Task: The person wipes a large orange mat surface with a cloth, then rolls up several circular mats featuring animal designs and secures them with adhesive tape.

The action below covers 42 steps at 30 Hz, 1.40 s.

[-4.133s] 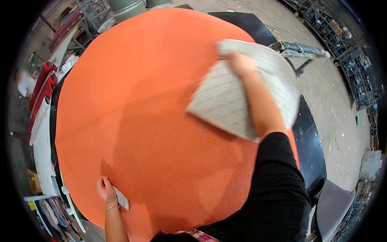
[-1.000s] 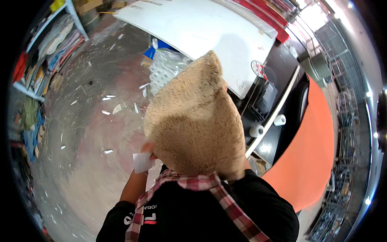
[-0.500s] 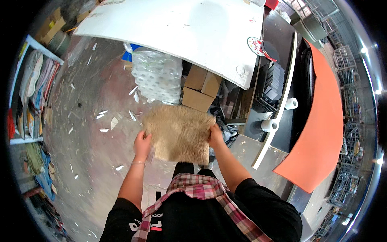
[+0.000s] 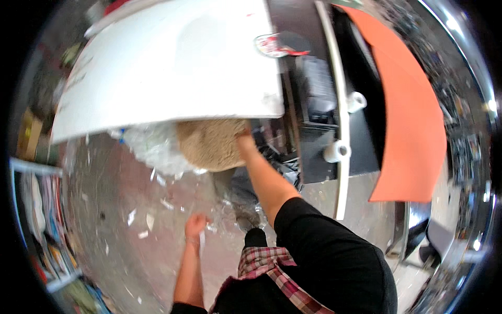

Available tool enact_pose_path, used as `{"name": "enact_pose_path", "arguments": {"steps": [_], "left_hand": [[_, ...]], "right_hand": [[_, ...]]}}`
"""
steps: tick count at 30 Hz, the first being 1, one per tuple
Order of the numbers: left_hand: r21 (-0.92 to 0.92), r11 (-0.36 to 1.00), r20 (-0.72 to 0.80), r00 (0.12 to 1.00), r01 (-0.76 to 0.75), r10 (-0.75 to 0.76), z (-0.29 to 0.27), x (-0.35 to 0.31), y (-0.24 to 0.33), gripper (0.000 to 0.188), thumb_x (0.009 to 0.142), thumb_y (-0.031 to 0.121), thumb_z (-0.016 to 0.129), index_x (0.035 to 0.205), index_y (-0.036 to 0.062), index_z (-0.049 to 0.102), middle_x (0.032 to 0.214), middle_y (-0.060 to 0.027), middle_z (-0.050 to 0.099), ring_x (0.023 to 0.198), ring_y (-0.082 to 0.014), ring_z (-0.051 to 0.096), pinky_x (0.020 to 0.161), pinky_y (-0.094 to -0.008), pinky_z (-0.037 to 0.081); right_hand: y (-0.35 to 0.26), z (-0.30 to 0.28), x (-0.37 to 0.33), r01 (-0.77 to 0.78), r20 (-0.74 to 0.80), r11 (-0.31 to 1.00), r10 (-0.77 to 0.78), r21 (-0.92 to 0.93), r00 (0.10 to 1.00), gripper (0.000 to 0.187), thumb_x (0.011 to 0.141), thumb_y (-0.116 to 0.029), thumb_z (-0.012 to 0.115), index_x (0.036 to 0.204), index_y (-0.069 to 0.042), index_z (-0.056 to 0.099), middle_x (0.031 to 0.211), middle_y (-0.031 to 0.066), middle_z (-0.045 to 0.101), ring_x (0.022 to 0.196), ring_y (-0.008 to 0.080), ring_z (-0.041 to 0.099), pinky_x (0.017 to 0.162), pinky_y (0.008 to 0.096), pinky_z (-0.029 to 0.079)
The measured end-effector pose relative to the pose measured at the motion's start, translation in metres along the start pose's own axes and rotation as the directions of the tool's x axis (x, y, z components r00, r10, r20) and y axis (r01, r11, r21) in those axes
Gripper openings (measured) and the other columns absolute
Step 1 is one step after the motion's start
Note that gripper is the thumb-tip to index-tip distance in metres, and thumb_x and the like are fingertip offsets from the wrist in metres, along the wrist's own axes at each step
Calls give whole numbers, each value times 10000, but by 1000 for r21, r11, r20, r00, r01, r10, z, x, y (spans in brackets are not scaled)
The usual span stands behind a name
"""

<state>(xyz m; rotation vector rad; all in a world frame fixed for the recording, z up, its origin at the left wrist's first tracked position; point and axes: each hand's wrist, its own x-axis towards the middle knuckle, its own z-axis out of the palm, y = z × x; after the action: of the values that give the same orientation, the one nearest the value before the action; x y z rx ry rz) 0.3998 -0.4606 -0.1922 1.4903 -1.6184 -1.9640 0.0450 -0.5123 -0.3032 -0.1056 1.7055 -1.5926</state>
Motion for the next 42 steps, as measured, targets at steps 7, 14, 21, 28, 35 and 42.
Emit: {"name": "enact_pose_path", "arguments": {"steps": [7,14,21,28,35,42], "left_hand": [[-47,975,205,957,216,-203,36,-57,-57,205,781,182,536,744,-9,599,714,-77,629,617,-94,519,578,-218,399],[-19,989,147,978,149,-144,28,-74,-10,169,752,150,565,724,-16,587,638,-105,606,527,-148,542,500,-250,423],[458,884,366,926,-95,-91,155,-118,23,162,737,177,564,697,24,598,602,-63,584,451,-119,481,396,-253,349],[102,981,612,767,164,-192,404,-122,61,365,767,207,594,1044,-9,496,762,-117,621,343,-81,379,311,-212,288],[-36,866,481,768,500,-423,532,-59,65,351,733,257,616,1011,91,480,926,-116,582,320,-106,330,294,-263,271],[-370,838,378,889,401,-259,564,-67,97,313,737,461,600,620,198,477,321,7,283,240,-141,258,269,-244,222]], "right_hand": [[-11,-17,-228,410,779,756,203,-510,593,198,796,-148,472,915,-16,560,839,82,577,774,184,540,687,316,435],[31,-184,-352,545,745,511,512,-664,428,263,773,-212,508,949,-24,567,922,136,585,823,256,562,705,367,438],[28,-384,-377,145,603,700,468,-699,647,293,765,-250,499,954,-38,573,914,161,592,809,276,564,691,382,433],[-37,-550,-466,-16,193,612,273,-791,942,399,773,-320,496,1081,-70,540,1010,145,587,933,287,563,790,364,435],[-27,-640,-511,-167,-10,886,180,-433,984,401,794,-312,540,1065,-16,538,978,161,596,901,239,579,784,304,445],[-69,-657,-491,-240,-178,901,186,-360,966,375,808,-291,525,1055,-10,546,978,145,599,918,227,573,801,288,433]]}}
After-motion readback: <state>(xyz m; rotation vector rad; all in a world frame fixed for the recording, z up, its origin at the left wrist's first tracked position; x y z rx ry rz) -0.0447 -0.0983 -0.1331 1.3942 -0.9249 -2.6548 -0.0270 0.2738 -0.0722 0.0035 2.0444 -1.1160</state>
